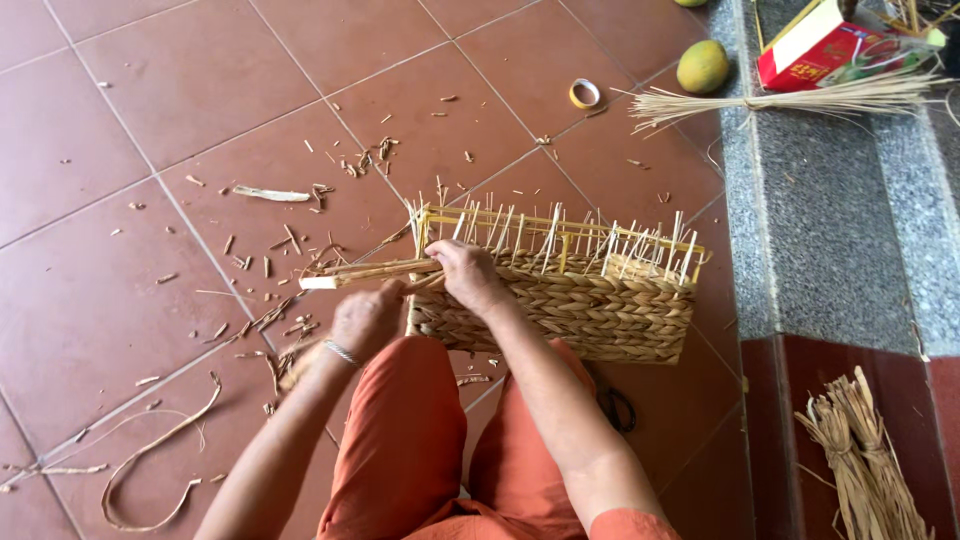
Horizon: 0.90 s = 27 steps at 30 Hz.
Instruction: The person sits on the floor weaving a water hyacinth basket, threading and packing long plant fibers through the woven walls and around the rim frame. They reach to the side to gather and reposition bundles of fiber material and continue weaving new strands into the basket.
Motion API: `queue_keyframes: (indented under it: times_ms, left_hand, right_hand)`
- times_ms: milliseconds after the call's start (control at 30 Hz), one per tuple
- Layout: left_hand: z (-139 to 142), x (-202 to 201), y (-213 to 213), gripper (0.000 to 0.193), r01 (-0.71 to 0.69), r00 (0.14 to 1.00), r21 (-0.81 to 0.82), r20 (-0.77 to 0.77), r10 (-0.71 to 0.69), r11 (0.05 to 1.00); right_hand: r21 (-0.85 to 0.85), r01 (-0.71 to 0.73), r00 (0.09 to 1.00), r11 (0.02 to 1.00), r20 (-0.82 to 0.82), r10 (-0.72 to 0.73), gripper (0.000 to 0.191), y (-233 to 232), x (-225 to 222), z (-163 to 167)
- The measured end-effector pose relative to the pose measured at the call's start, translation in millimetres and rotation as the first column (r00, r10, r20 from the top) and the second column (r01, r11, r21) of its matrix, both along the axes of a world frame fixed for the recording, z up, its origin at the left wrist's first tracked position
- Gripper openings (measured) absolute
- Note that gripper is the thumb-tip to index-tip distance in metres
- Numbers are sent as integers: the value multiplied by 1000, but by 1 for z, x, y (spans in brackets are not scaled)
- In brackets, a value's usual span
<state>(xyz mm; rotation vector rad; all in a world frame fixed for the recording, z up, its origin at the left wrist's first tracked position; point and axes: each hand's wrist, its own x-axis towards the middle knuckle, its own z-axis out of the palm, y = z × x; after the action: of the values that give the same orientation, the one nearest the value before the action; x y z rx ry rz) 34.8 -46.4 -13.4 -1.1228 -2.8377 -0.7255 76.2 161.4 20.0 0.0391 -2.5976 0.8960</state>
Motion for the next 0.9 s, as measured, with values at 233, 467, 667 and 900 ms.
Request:
queue_keyframes:
  times_ms: [233,467,667,900]
  left_hand:
    - [89,-29,-10,21,-80,906,3,-416,74,997]
    - [77,-20,40,38,226,902,355,-428,-58,907]
    - [36,-41,66,25,-307,935,630,338,104,713]
    - [40,-50,52,29,-357,624,513,753,-209,781]
  right_hand:
    - [-31,-157,983,987,93,160,20,4,1,18]
    - [-35,141,989,989,45,-139,10,-5,-8,-3]
    - [-102,288,954,952,-51,-294,24,-20,-15,-11]
    - [168,349,927,922,-203,-315,6,-37,-18,-20]
